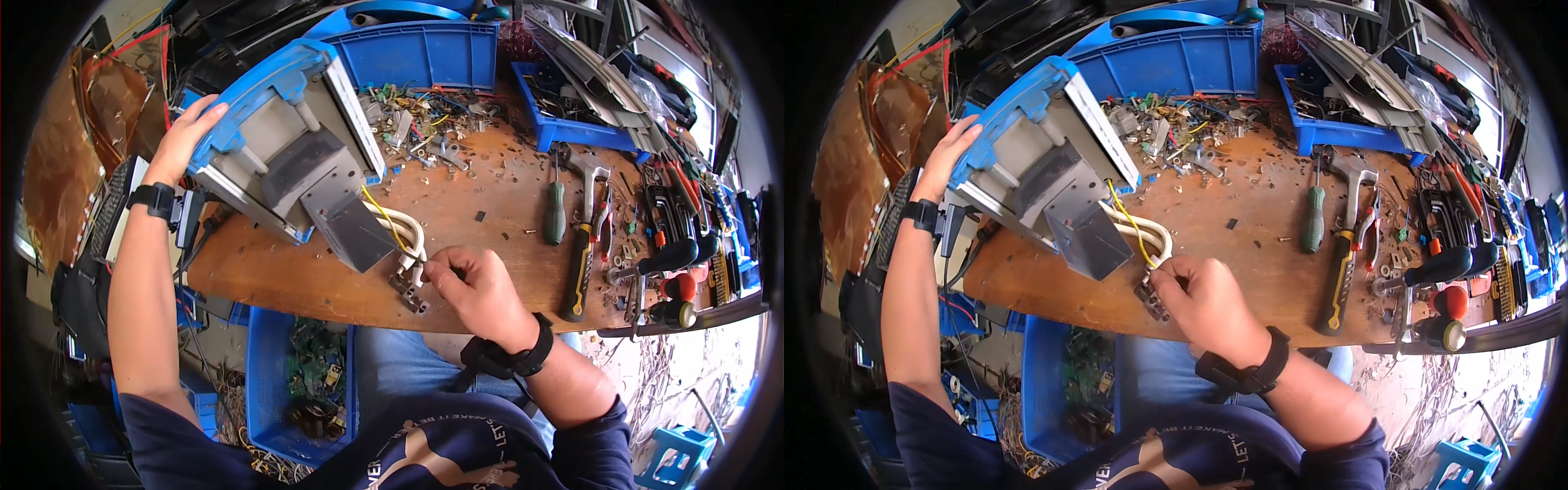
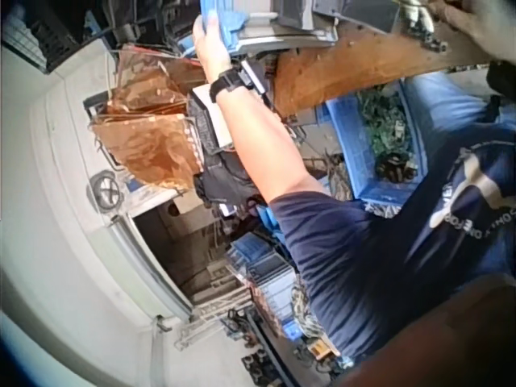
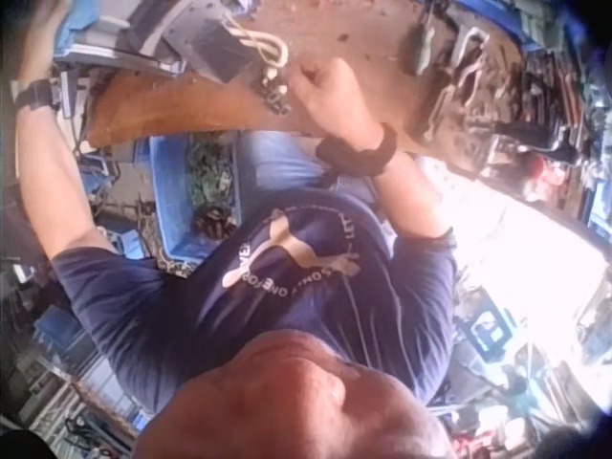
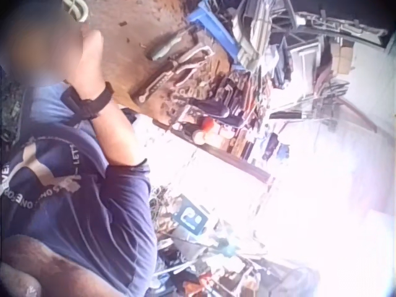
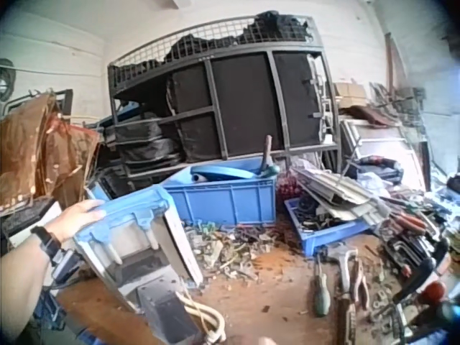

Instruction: The person uses a small metal tool to scrape and clean the interior of a blue and grey plastic housing unit. They repeatedly insert the tool into a slot and scrape along the edges, occasionally adjusting the angle of the housing to access different areas.

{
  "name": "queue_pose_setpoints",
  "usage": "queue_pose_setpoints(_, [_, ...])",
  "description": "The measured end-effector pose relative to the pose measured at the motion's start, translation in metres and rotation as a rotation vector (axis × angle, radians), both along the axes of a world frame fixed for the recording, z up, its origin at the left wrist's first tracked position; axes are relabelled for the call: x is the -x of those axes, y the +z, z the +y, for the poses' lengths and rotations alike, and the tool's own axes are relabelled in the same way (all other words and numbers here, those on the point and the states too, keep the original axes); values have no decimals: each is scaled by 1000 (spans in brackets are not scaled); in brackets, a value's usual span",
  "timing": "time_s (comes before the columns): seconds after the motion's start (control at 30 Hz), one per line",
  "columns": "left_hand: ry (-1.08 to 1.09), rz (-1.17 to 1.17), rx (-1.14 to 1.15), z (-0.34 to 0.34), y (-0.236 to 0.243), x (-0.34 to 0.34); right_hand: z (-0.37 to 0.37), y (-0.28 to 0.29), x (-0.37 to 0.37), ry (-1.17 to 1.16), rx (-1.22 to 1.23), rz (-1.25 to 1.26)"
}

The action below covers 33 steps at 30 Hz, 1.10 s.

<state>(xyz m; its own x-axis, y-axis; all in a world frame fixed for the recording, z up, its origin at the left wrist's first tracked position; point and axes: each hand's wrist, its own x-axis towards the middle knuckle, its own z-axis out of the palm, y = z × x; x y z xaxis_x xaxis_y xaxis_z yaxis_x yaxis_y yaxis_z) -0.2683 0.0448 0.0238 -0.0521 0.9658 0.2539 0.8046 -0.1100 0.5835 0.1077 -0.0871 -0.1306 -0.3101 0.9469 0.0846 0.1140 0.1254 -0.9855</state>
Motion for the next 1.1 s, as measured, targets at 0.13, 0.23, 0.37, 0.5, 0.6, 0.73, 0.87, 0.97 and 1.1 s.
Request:
queue_pose_setpoints(0.13, [19, -85, -13, 2, -5, 9, 11, 13, 7, -40, -128, -101])
queue_pose_setpoints(0.23, [6, -61, 0, 5, -4, 11, 19, 20, 12, -13, -168, -179])
queue_pose_setpoints(0.37, [9, -41, -32, 8, -6, 13, 31, 26, 19, -21, -218, -64])
queue_pose_setpoints(0.5, [-42, -72, -51, -5, -5, 8, 34, 33, 12, 4, -137, -134])
queue_pose_setpoints(0.6, [-126, -33, 7, -6, -4, -4, 26, 34, 5, -32, 36, 54])
queue_pose_setpoints(0.73, [-125, -2, -52, 4, -7, -25, 21, 16, -15, -61, -14, 228])
queue_pose_setpoints(0.87, [4, 149, -111, -22, 3, -18, 20, 22, -10, 84, 152, 237])
queue_pose_setpoints(0.97, [10, 162, -79, -22, 1, -23, 21, 32, -11, 52, 252, 329])
queue_pose_setpoints(1.1, [-71, 169, 10, -20, 5, -26, 21, 35, -8, -52, 285, 404])
